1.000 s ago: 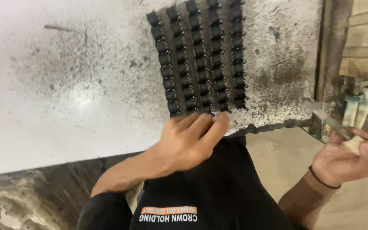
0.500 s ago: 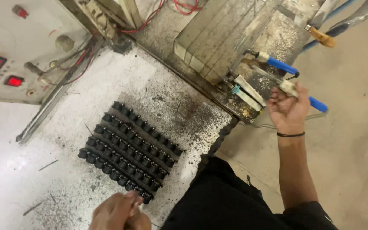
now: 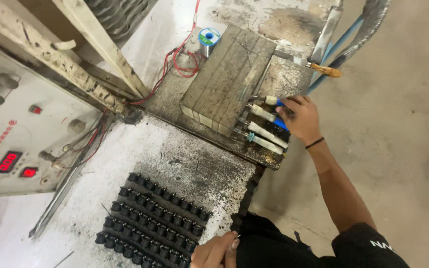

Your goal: The person solders small black coil components onto a grid board at a workbench, holding each component in place with one hand while applying a soldering iron with the other, working through the rows one at a time. They then use a red probe tester to touch the soldered components, checking them across the board.

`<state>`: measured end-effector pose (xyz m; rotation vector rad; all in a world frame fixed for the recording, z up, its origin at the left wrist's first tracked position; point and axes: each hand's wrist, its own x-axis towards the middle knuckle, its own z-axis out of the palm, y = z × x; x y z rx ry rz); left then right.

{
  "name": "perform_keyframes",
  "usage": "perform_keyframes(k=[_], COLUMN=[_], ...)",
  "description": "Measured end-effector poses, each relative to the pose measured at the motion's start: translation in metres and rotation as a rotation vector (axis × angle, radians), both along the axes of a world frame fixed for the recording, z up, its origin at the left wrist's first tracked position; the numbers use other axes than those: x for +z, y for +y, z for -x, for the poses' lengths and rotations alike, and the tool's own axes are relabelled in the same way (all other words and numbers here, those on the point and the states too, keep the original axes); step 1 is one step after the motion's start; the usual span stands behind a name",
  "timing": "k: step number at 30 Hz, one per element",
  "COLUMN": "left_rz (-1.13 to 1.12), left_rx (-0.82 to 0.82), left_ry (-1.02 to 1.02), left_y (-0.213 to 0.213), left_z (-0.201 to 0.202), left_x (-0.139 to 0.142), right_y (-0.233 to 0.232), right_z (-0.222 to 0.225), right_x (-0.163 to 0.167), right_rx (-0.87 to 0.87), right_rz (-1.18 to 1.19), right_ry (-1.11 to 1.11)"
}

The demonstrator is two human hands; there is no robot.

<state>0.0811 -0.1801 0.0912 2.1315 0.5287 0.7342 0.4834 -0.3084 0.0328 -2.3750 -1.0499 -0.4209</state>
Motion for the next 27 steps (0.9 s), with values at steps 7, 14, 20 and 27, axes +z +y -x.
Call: perform_keyframes(k=[7,14,20,27], left_rz=[0.237,0.504,0.784,1.029], left_rx=[-0.121,-0.197,-0.103,-0.059], left_ry=[-0.034,-0.113,0.003,-0.371], left_y=[-0.001,0.004,-0.006,0.023], left_z=[-0.003,-0.05,-0.066,-0.039], left_x=[-0.023,-0.024,-0.021,-0.008], right_y=[-0.038,-0.053,-0.005,0.023], right_z=[0.002,0.146,0.243,0.256], right_x=[0.017,0.056,0.049,0.011], right_rx=[-0.11,-0.037,0.338,0.74], right_rz=[0.079,-0.115,-0.32,-0.214], right_ry=[0.032,0.297,0.412,0.674])
